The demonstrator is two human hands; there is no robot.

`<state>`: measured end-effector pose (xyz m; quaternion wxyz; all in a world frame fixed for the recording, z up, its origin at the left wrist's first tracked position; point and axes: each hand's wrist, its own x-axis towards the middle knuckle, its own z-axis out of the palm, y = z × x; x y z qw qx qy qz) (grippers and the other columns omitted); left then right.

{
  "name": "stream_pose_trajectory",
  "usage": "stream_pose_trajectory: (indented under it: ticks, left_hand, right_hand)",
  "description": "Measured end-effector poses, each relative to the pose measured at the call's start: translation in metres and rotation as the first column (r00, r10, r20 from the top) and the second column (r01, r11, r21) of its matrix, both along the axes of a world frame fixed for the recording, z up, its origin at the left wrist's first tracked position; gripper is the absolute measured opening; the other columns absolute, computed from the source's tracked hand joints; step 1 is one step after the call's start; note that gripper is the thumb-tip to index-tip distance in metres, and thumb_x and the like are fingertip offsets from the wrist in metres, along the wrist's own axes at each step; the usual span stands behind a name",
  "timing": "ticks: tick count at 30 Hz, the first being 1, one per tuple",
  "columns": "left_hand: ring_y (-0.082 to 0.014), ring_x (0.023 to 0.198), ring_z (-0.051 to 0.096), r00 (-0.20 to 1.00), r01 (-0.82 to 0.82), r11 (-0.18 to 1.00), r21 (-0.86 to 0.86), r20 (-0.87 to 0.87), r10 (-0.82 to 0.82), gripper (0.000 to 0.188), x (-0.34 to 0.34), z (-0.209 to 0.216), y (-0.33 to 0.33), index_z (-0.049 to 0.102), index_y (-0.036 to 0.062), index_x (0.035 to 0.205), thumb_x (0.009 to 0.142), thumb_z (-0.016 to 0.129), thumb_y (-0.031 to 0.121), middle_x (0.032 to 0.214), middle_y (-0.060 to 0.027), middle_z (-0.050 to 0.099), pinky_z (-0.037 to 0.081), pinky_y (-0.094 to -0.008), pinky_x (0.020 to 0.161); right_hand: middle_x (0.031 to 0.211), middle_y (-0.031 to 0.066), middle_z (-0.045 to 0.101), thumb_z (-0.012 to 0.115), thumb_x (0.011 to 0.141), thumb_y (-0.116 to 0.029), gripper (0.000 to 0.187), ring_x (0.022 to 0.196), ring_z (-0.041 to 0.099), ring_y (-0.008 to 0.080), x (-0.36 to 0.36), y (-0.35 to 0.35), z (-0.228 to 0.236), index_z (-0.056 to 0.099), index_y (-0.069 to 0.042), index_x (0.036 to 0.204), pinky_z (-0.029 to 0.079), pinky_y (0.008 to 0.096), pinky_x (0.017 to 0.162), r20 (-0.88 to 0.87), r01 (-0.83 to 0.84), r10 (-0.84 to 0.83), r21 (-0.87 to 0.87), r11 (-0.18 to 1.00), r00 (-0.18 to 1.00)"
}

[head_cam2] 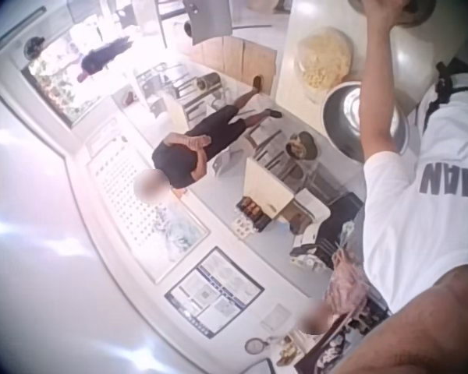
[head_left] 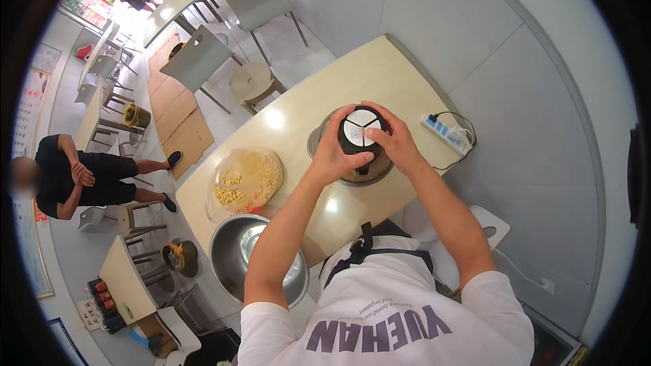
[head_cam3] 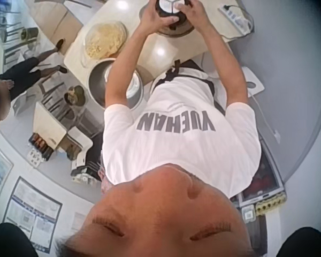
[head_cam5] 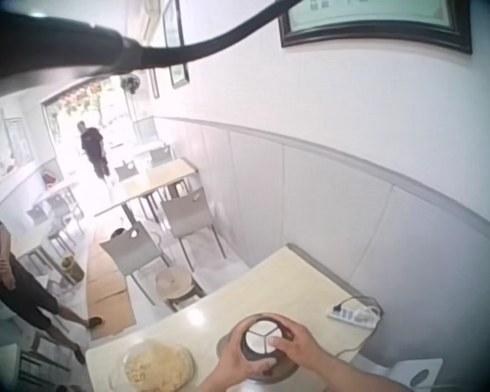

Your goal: The person operates a food processor to grind soybeans into a coarse meal. They pour the ground soybeans into a large metal bowl, then scoop more whole soybeans from a plastic bag into the processor to continue the grinding process.

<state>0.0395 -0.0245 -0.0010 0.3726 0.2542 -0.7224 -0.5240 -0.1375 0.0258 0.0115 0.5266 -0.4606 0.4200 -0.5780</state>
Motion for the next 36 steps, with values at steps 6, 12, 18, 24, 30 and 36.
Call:
stream_pose_trajectory:
  ticks: [6,12,18,24,30,36]
  left_hand:
    - [-0.0254,0.128,0.047,1.0,-0.007,0.998,0.064,-0.016,0.008,0.097,-0.002,0.01,0.005,0.032,0.0078,0.146,0.067,0.087,0.013,0.136,-0.0119,0.047,0.04,-0.0379,0.109]
    - [-0.0249,0.129,0.046,1.0,-0.002,0.997,0.074,-0.026,0.004,0.097,-0.002,0.009,0.005,0.032,0.0078,0.146,0.066,0.087,0.01,0.136,-0.0111,0.046,0.039,-0.0372,0.11]
    - [-0.0246,0.129,0.047,1.0,0.0,0.995,0.095,-0.03,0.003,0.097,-0.003,0.009,0.005,0.032,0.008,0.146,0.066,0.087,0.009,0.136,-0.0109,0.047,0.039,-0.0371,0.109]
    - [-0.0242,0.128,0.047,1.0,-0.008,0.996,0.09,-0.017,0.01,0.097,-0.002,0.011,0.006,0.032,0.0083,0.146,0.066,0.087,0.009,0.135,-0.0109,0.047,0.04,-0.037,0.109]
    - [-0.0242,0.127,0.048,1.0,-0.009,0.997,0.077,-0.017,0.01,0.096,-0.003,0.011,0.006,0.032,0.0084,0.146,0.067,0.087,0.009,0.135,-0.0109,0.048,0.04,-0.0371,0.109]
    - [-0.0248,0.129,0.047,1.0,-0.02,0.998,0.06,0.003,0.019,0.099,-0.002,0.011,0.006,0.031,0.0084,0.147,0.067,0.087,0.013,0.137,-0.012,0.046,0.04,-0.0385,0.109]
  right_hand:
    - [0.125,0.0094,0.061,0.06,0.087,-0.007,0.053,0.112,0.06,0.0158,0.0,0.0,-0.001,0.05,-0.003,0.14,0.048,0.03,0.099,-0.015,0.018,-0.018,-0.009,1.0,1.0]
    - [0.124,0.0091,0.061,0.061,0.087,-0.008,0.053,0.111,0.06,0.0156,0.001,0.0,-0.001,0.051,-0.004,0.139,0.048,0.0295,0.098,-0.006,0.019,-0.019,-0.015,1.0,1.0]
    - [0.121,0.0086,0.062,0.061,0.087,-0.009,0.052,0.107,0.061,0.0149,0.0,0.0,-0.001,0.052,-0.005,0.138,0.049,0.0288,0.097,-0.02,0.03,-0.03,-0.012,0.999,0.999]
    - [0.122,0.0085,0.062,0.061,0.086,-0.009,0.053,0.108,0.061,0.0148,0.001,-0.001,-0.005,0.052,-0.005,0.138,0.049,0.0287,0.097,-0.018,0.035,-0.036,-0.015,0.999,0.999]
    - [0.122,0.0088,0.062,0.062,0.086,-0.01,0.053,0.108,0.061,0.015,0.0,-0.002,-0.007,0.052,-0.004,0.139,0.048,0.0289,0.097,-0.011,0.033,-0.034,-0.021,0.999,0.999]
    - [0.123,0.009,0.062,0.062,0.087,-0.011,0.053,0.109,0.06,0.0151,0.002,0.0,-0.004,0.052,-0.003,0.138,0.048,0.0291,0.097,0.001,0.028,-0.028,-0.009,1.0,1.0]
